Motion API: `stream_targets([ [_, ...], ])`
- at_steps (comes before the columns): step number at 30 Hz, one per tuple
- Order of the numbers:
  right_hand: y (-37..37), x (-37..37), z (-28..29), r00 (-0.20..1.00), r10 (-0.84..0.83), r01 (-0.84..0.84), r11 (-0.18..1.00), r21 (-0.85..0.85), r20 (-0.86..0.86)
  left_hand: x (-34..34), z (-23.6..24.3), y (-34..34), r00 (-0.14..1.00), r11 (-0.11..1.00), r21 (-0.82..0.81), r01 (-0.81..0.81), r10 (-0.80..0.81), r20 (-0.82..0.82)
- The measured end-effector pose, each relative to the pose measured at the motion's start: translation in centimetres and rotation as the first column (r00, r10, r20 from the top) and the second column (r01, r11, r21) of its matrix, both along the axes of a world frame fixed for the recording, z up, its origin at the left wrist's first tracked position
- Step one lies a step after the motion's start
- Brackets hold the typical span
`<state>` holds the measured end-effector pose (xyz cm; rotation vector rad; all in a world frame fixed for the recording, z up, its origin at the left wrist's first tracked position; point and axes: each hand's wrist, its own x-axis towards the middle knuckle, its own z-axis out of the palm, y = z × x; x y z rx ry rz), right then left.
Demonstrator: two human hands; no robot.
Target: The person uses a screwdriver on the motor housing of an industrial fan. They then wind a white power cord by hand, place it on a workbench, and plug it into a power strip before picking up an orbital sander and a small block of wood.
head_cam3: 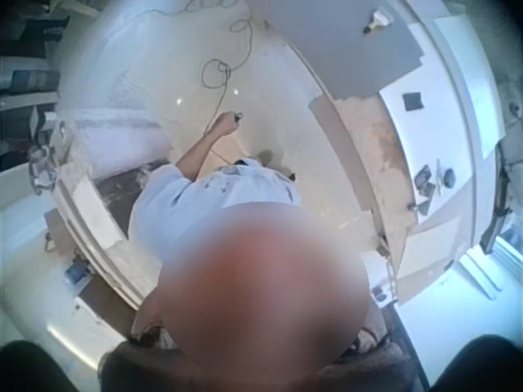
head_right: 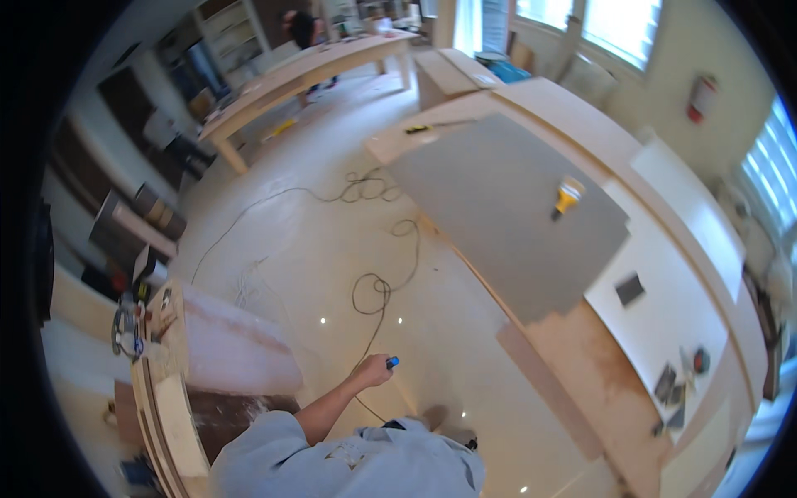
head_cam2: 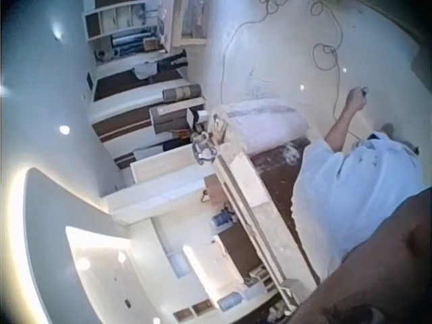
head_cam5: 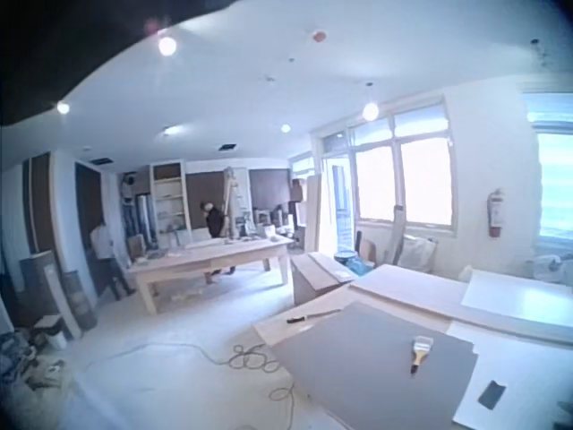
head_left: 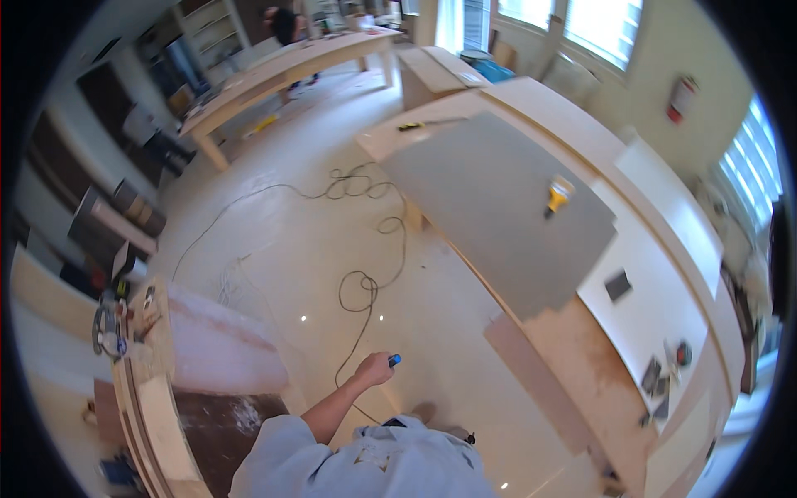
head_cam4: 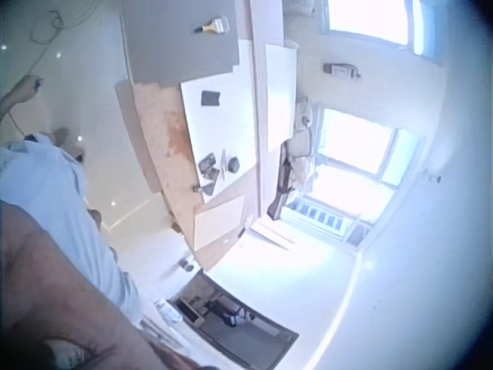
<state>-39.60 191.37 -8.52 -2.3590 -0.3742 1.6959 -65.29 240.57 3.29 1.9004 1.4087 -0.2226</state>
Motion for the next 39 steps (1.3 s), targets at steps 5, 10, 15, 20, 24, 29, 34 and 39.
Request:
stream_targets([
  [5,16.2,9.7,5.9,0.978,0.206,-0.201,0.974,0.104,-0.044,-5.1,0.8,4.4,0.976,0.975,0.039,-0.217,0.218,-0.028],
  [10,39.4,9.7,6.3,0.964,0.245,-0.259,0.77,0.583,0.104,-7.7,0.5,6.3,0.904,0.908,0.059,-0.414,0.418,-0.085],
  [15,61.7,5.5,11.5,0.85,0.482,-0.487,0.561,0.669,0.214,-11.3,-2.8,7.6,0.755,0.765,0.147,-0.628,0.644,-0.124],
  [20,76.7,0.5,16.5,0.682,0.719,-0.591,0.436,0.679,0.132,-14.5,-1.5,9.4,0.452,0.447,0.17,-0.878,0.892,-0.008],
  [24,85.1,-2.7,13.2,0.606,0.79,-0.639,0.416,0.647,0.091,-16.2,-1.4,10.1,0.225,0.225,0.101,-0.969,0.974,-0.02],
  [29,91.7,-11.8,12.9,0.507,0.846,-0.757,0.345,0.556,0.166,-21.5,-1.9,14.4,0.195,0.195,0.052,-0.979,0.981,-0.007],
  [34,96.9,-22.1,14.9,0.186,0.975,-0.804,0.079,0.59,0.122,-27.6,2.6,27.8,0.456,0.487,-0.124,-0.865,0.864,0.213],
  [39,103.1,-34.4,19.7,-0.156,0.988,-0.79,-0.114,0.603,-0.018,-30.5,4.8,38.2,0.6,0.668,-0.351,-0.656,0.744,0.294],
])
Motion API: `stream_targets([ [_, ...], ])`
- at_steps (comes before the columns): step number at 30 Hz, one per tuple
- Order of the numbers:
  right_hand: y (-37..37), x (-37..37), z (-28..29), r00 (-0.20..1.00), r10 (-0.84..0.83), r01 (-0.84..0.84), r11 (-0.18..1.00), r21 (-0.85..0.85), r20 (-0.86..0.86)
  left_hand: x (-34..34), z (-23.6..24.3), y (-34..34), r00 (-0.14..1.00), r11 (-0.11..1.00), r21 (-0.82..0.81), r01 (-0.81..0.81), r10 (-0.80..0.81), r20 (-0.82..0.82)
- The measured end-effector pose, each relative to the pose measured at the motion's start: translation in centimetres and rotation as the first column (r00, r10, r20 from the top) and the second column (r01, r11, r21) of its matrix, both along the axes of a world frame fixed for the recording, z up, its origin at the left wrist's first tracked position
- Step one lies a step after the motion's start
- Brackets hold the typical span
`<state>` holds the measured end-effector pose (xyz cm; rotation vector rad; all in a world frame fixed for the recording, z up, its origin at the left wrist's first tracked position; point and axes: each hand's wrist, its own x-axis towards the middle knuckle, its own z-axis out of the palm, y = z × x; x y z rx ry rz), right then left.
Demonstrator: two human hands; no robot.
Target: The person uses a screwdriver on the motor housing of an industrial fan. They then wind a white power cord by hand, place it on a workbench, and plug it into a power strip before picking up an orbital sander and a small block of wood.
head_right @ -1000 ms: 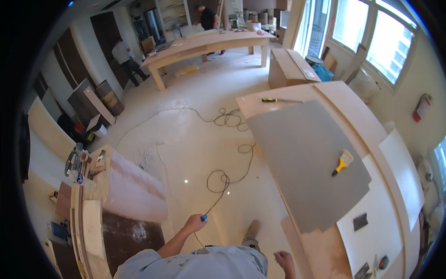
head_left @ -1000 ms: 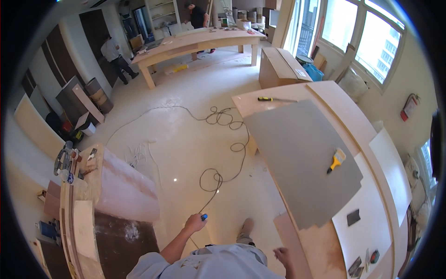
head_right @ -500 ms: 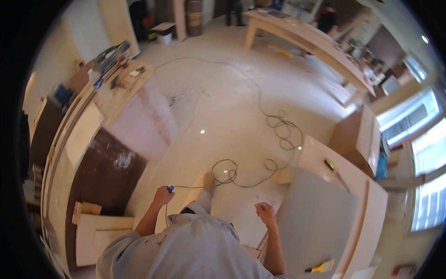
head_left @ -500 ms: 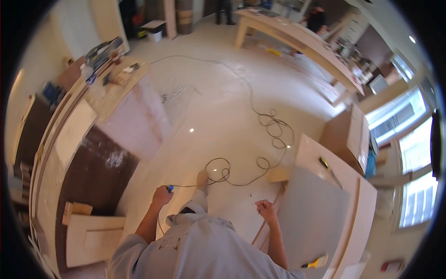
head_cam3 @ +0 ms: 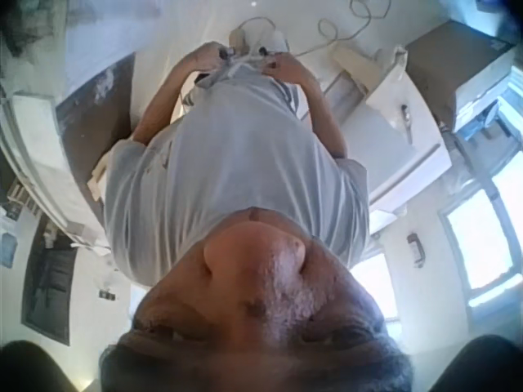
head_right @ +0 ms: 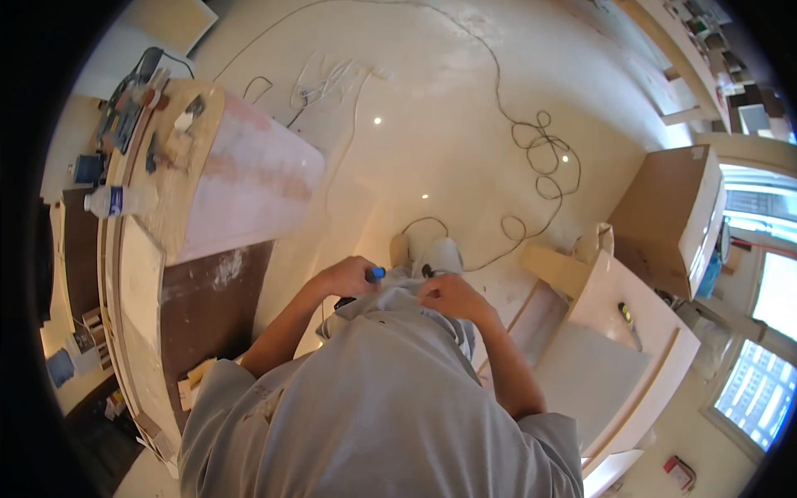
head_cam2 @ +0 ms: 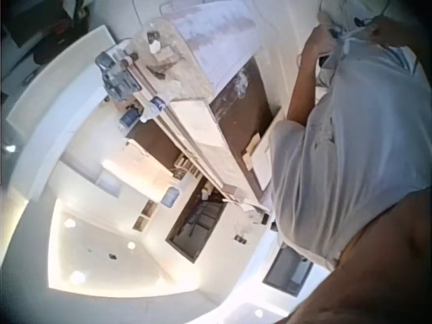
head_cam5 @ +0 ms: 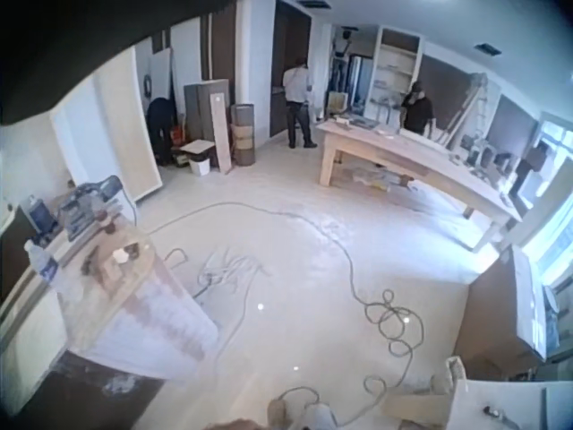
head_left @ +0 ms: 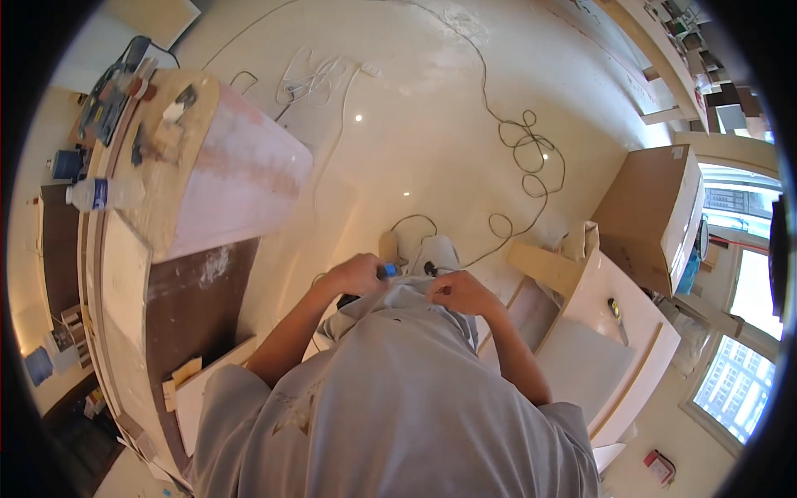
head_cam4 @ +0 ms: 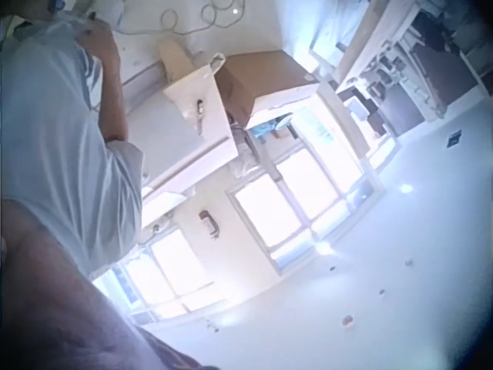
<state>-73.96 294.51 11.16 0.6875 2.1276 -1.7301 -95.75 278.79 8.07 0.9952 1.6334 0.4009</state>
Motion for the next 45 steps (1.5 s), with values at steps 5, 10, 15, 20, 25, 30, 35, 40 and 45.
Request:
stream_targets([
  [5,6.3,-9.0,-2.0,0.951,0.301,-0.302,0.953,-0.002,-0.061,-5.6,-0.2,7.3,0.995,0.994,-0.051,0.1,-0.1,-0.006],
  [10,15.8,-18.8,-2.9,0.912,0.41,-0.407,0.911,0.061,-0.027,-14.3,-0.5,14.5,0.994,0.99,-0.11,-0.09,0.082,-0.075],
  [15,25.9,-28.8,-2.8,0.921,0.387,-0.381,0.919,0.099,-0.049,-22.6,0.5,18.8,0.875,0.919,0.076,-0.388,0.393,-0.284],
  [20,36.3,-37.2,-2.8,0.924,0.372,-0.378,0.923,0.077,0.083,-29.1,1.7,20.2,0.758,0.805,-0.024,-0.593,0.548,-0.353],
  [25,43.7,-45.0,-3.1,0.897,0.425,-0.43,0.903,0.016,0.122,-34.8,0.4,24.6,0.608,0.623,0.003,-0.782,0.764,-0.215],
  [30,47.9,-55.0,-3.4,0.919,0.356,-0.36,0.933,-0.007,0.167,-46.7,-1.0,32.8,0.617,0.643,0.08,-0.762,0.757,-0.212],
  [35,54.4,-62.5,-2.3,0.99,0.072,-0.091,0.983,0.158,0.123,-60.6,0.5,39.1,0.628,0.695,0.19,-0.693,0.712,-0.314],
  [40,59.9,-72.0,-3.0,0.975,-0.039,0.002,0.986,0.169,0.217,-70.2,0.9,37.9,0.427,0.528,0.255,-0.81,0.829,-0.361],
  [45,64.2,-84.4,-6.3,0.934,0.236,-0.254,0.967,0.032,0.267,-71.1,-2.9,35.5,0.097,0.185,0.179,-0.966,0.905,-0.415],
])
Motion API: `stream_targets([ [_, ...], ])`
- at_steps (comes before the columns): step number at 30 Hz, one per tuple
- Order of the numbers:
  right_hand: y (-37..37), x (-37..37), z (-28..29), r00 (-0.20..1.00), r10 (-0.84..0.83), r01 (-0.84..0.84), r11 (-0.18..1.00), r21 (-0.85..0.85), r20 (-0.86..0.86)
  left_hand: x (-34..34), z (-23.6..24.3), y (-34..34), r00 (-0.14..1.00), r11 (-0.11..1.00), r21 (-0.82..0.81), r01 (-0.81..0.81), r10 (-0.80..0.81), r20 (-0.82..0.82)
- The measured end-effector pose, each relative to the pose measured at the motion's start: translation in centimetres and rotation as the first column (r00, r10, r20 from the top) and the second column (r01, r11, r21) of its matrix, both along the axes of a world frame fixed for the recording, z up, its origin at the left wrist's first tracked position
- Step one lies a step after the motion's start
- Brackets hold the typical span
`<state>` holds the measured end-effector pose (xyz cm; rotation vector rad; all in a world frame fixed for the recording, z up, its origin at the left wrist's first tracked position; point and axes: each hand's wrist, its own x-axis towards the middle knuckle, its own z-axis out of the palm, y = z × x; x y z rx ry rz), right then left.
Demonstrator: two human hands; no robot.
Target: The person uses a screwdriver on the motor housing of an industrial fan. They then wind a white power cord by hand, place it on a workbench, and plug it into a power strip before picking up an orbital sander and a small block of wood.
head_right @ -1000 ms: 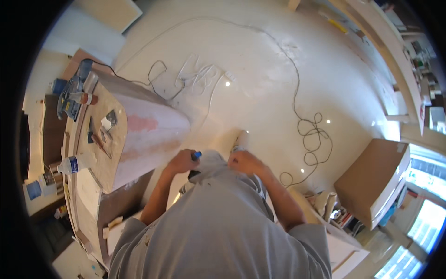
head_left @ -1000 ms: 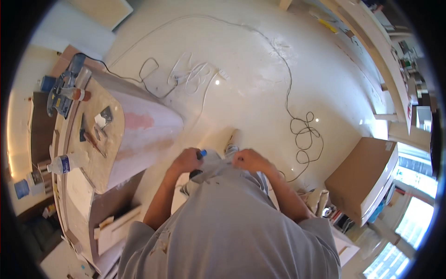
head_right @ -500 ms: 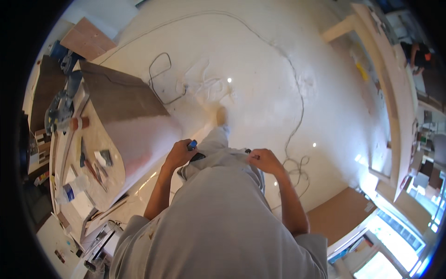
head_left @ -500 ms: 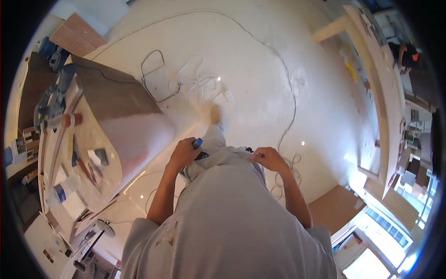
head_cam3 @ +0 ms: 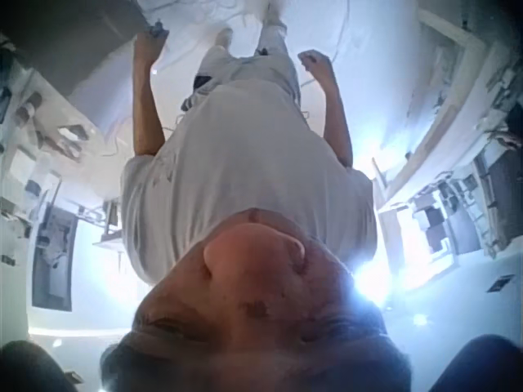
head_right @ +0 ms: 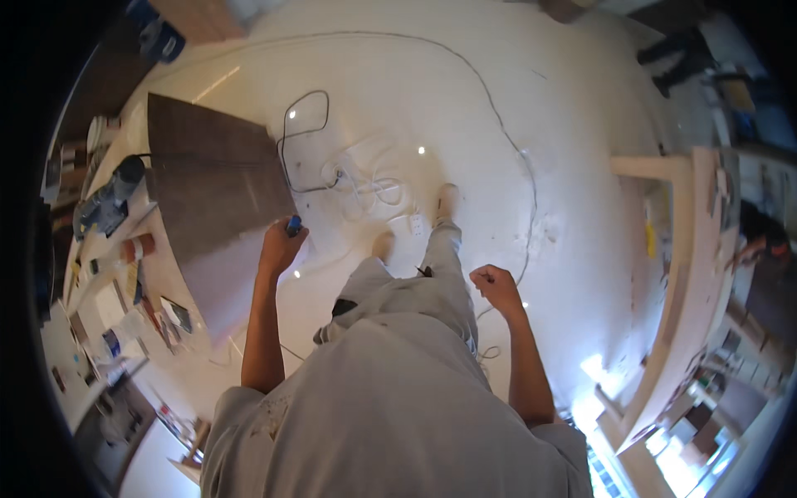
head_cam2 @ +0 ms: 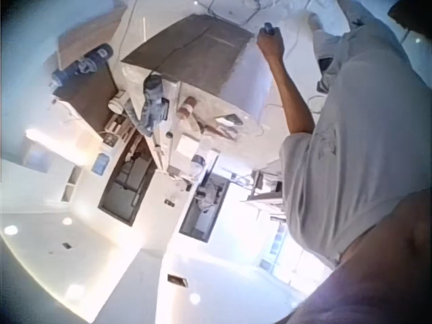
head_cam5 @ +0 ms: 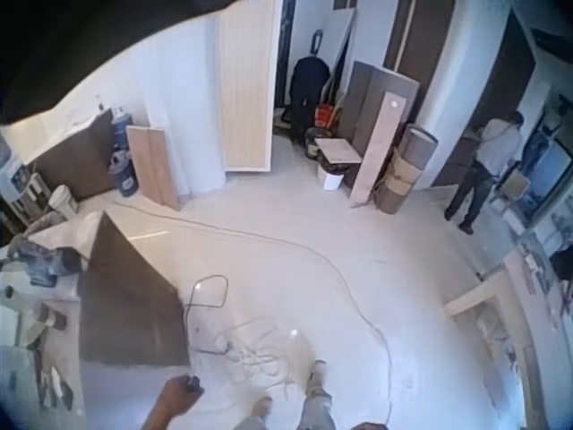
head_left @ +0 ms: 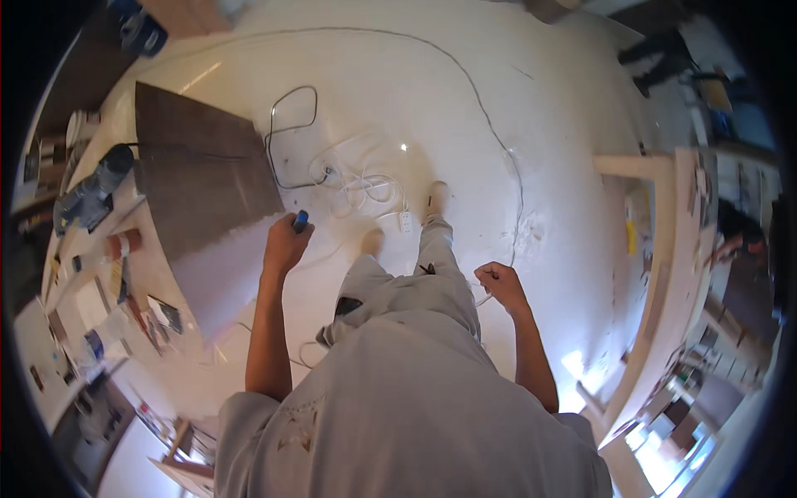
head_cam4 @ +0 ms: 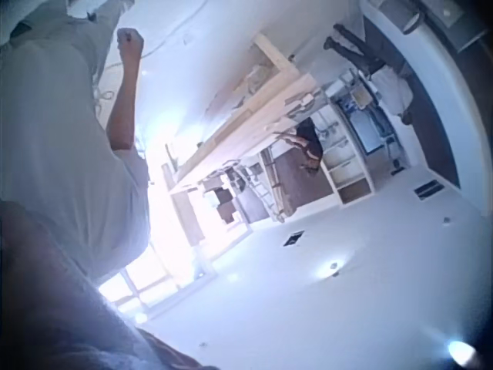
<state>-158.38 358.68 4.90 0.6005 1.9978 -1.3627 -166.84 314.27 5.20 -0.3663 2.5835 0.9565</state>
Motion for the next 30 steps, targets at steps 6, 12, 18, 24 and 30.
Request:
stream_targets([
  [6,3.3,-16.2,-16.4,0.845,0.518,-0.51,0.855,-0.091,0.134,5.5,-8.6,5.7,0.874,0.913,-0.1,-0.395,0.407,0.266],
  [12,-0.1,-18.6,-39.5,0.263,0.963,-0.941,0.244,0.235,0.052,11.1,-15.9,18.6,0.591,0.78,-0.014,-0.626,0.486,0.644],
  [18,-5.4,-16.5,-57.5,-0.378,0.907,-0.866,-0.417,0.275,0.185,14.0,-23.3,27.1,0.336,0.582,-0.041,-0.812,0.524,0.783],
  [24,-5.7,-16.5,-72.9,-0.284,0.94,-0.72,-0.339,0.606,0.189,19.4,-30.1,31.3,0.071,0.342,-0.142,-0.929,0.541,0.838],
  [30,-7.4,-18.1,-75.8,-0.565,0.818,-0.724,-0.428,0.541,-0.109,21.4,-30.6,34.4,0.018,0.308,-0.179,-0.934,0.542,0.84],
])
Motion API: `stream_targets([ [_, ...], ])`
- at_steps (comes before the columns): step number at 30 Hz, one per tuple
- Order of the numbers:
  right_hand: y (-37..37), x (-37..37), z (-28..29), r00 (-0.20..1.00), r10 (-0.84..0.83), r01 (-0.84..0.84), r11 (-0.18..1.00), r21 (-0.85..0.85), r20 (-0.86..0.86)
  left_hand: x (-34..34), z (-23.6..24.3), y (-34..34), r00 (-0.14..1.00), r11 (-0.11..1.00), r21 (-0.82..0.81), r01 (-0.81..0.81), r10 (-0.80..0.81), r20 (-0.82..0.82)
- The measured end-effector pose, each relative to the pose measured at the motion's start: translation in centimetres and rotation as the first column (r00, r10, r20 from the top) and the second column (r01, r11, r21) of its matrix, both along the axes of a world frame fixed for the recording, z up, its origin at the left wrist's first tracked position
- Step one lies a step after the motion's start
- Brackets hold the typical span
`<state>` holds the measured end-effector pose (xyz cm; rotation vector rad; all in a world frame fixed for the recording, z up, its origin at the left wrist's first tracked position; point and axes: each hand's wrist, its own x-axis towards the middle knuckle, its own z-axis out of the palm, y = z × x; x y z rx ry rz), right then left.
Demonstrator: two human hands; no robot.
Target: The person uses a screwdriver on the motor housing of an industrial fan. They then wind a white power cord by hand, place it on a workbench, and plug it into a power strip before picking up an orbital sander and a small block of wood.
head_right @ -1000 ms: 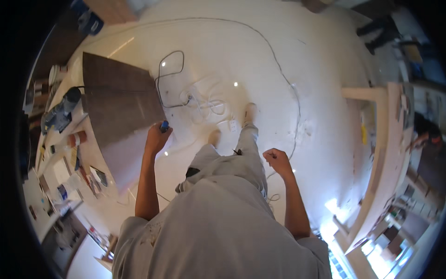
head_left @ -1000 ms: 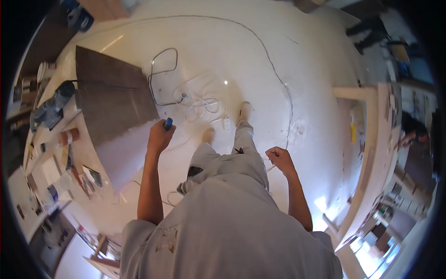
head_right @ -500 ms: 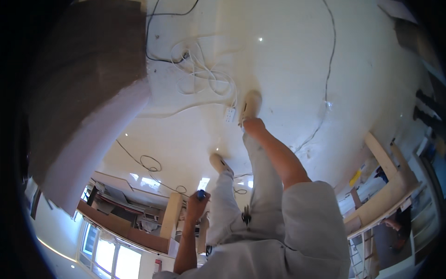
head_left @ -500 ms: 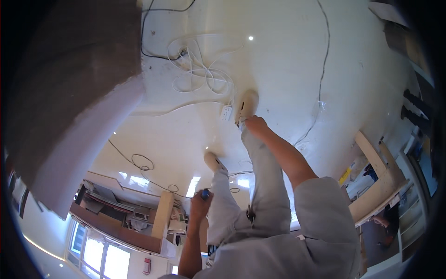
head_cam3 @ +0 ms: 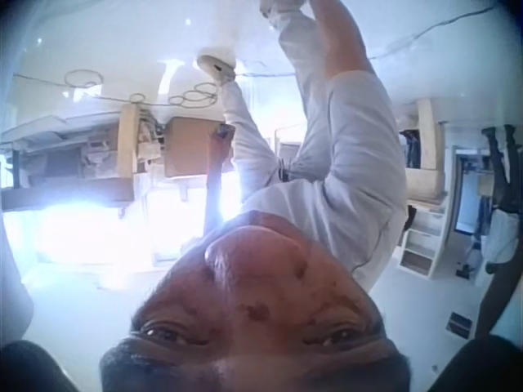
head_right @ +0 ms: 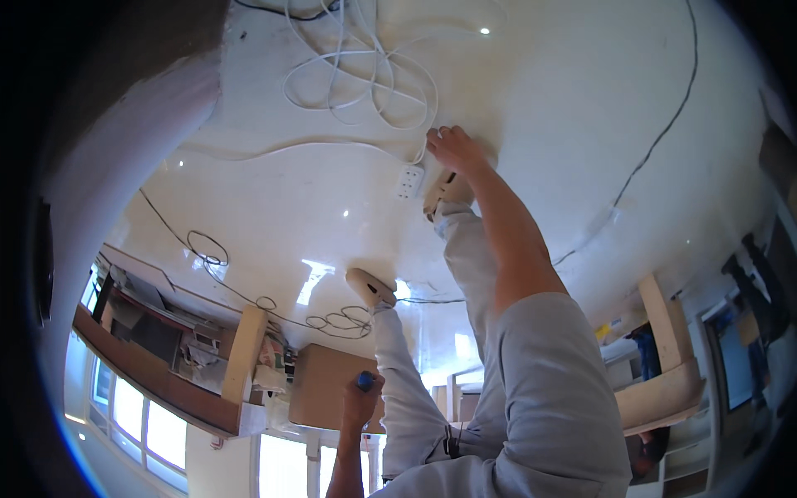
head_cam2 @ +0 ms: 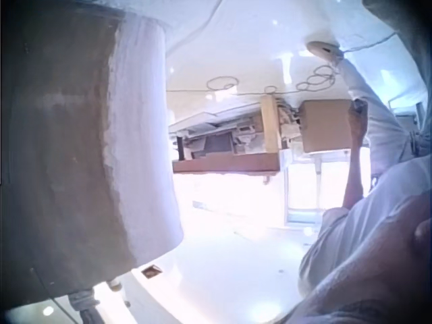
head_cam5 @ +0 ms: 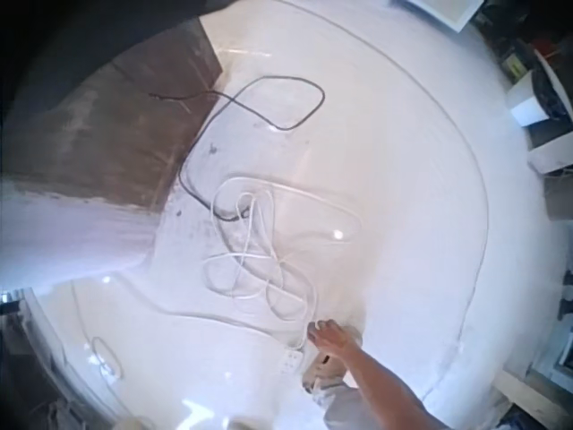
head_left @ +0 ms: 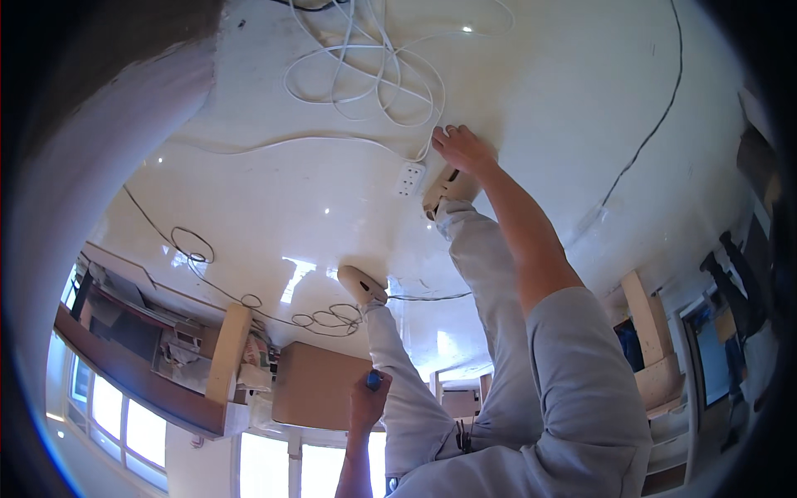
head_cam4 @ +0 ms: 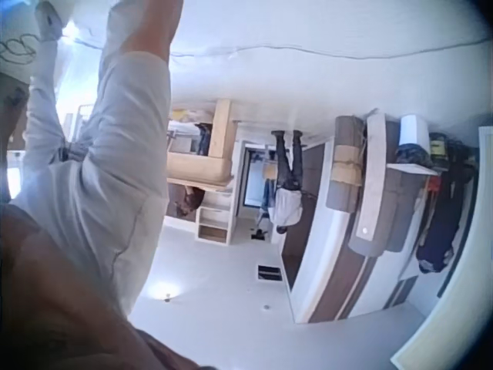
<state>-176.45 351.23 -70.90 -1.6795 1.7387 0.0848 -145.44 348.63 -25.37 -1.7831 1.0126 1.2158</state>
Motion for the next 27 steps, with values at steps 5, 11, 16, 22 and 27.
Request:
stream_targets([
  [5,-0.7,0.6,-0.4,0.996,0.016,-0.032,0.984,-0.176,-0.088,-1.5,0.3,-0.3,0.997,1.0,-0.018,0.016,-0.018,-0.073],
  [11,-1.2,-2.3,1.8,0.982,0.033,0.073,0.844,0.531,-0.188,-3.1,1.3,-1.3,1.0,1.0,0.002,0.025,-0.025,-0.011],
  [16,0.8,-8.8,12.9,0.988,0.129,-0.143,0.973,0.179,0.09,-4.0,3.9,-2.1,0.998,0.998,-0.057,0.04,-0.043,-0.051],
  [22,0.6,-16.6,38.2,0.745,-0.399,0.464,0.886,0.015,0.535,-9.1,9.4,-5.0,0.955,0.944,-0.234,0.231,-0.266,-0.128],
  [27,0.7,-28.4,64.6,0.294,-0.517,0.893,0.448,-0.039,0.804,-19.7,14.3,-10.6,0.818,0.835,-0.442,0.327,-0.484,-0.311],
])
